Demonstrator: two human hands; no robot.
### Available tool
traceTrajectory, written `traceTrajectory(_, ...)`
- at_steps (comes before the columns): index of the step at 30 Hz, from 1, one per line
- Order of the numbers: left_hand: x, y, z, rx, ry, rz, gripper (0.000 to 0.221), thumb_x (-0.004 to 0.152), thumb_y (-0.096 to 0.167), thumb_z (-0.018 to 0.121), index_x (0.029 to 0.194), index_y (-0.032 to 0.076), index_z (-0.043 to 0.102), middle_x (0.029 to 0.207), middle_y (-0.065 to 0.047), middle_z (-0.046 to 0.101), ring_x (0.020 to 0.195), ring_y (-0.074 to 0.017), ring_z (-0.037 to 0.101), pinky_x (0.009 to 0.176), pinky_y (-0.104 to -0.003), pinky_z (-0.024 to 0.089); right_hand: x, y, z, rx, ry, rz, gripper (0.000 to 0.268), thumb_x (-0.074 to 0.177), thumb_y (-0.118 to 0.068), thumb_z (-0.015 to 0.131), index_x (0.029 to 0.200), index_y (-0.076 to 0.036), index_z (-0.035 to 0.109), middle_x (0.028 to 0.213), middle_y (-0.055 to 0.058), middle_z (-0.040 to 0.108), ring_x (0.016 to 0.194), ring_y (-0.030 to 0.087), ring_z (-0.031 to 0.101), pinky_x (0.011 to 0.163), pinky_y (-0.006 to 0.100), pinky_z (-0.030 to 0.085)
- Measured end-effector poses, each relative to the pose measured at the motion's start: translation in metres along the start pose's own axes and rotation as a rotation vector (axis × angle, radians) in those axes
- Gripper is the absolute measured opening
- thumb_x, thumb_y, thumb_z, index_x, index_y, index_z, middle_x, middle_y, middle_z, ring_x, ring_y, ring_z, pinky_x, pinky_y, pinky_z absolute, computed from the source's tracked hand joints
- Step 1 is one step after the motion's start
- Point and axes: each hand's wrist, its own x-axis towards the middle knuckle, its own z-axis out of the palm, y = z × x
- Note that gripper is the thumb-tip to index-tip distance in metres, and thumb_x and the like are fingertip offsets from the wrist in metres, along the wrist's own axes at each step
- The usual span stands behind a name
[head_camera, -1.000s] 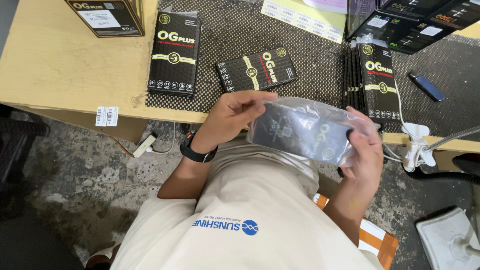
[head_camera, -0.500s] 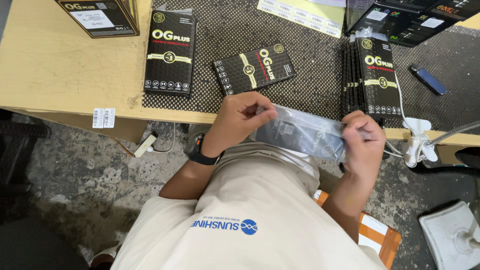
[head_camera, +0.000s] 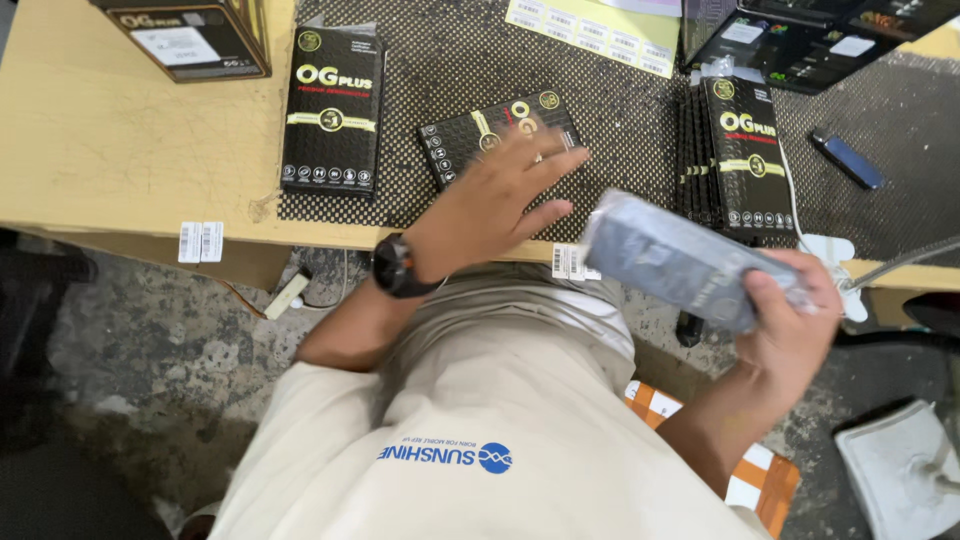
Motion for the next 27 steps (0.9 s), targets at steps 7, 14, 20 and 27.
traceTrajectory(7, 0.006, -0.019, 0.031, 0.351, -0.230, -0.275, 0.065, 0.099, 0.053, 0.058, 0.149, 0.014, 0.045, 0.159, -0.033, 0.023, 0.147, -0.0511, 0.020, 0.116, -0.072, 0.017, 0.000, 0.012, -0.031, -0.012, 0.116, -0.065, 0.033, 0.093, -0.027, 0.086, 0.117, -0.012, 0.068, 0.099, 0.000, 0.067, 0.086, 0.007, 0.060, 0.081, 0.020, 0.048)
traceTrajectory(14, 0.002, -0.019, 0.029, 0.520, 0.085, -0.133, 0.070, 0.072, 0.073, 0.080, 0.111, 0.020, 0.057, 0.106, -0.004, 0.054, 0.098, -0.0264, 0.044, 0.075, -0.040, 0.032, 0.004, 0.009, -0.023, -0.027, 0.107, -0.095, 0.044, 0.086, -0.034, 0.089, 0.114, -0.009, 0.067, 0.096, 0.002, 0.065, 0.083, 0.007, 0.056, 0.077, 0.022, 0.043)
traceTrajectory(20, 0.002, -0.011, 0.006, 0.280, 0.043, 0.105, 0.103, 0.067, 0.063, 0.085, 0.147, 0.010, 0.047, 0.125, -0.011, 0.047, 0.116, -0.0290, 0.047, 0.096, -0.044, 0.032, 0.004, 0.004, -0.027, -0.041, 0.075, -0.046, 0.039, 0.088, -0.030, 0.086, 0.115, -0.009, 0.067, 0.097, 0.002, 0.066, 0.081, 0.006, 0.059, 0.076, 0.021, 0.046)
traceTrajectory(27, -0.001, 0.015, -0.018, 0.132, -0.017, 0.263, 0.086, 0.070, 0.043, 0.086, 0.143, 0.016, 0.050, 0.141, -0.012, 0.049, 0.128, -0.0303, 0.051, 0.112, -0.055, 0.026, -0.002, -0.004, -0.057, -0.335, -0.037, -0.093, 0.028, 0.099, -0.022, 0.080, 0.118, -0.006, 0.067, 0.107, 0.007, 0.066, 0.097, 0.014, 0.062, 0.088, 0.028, 0.049)
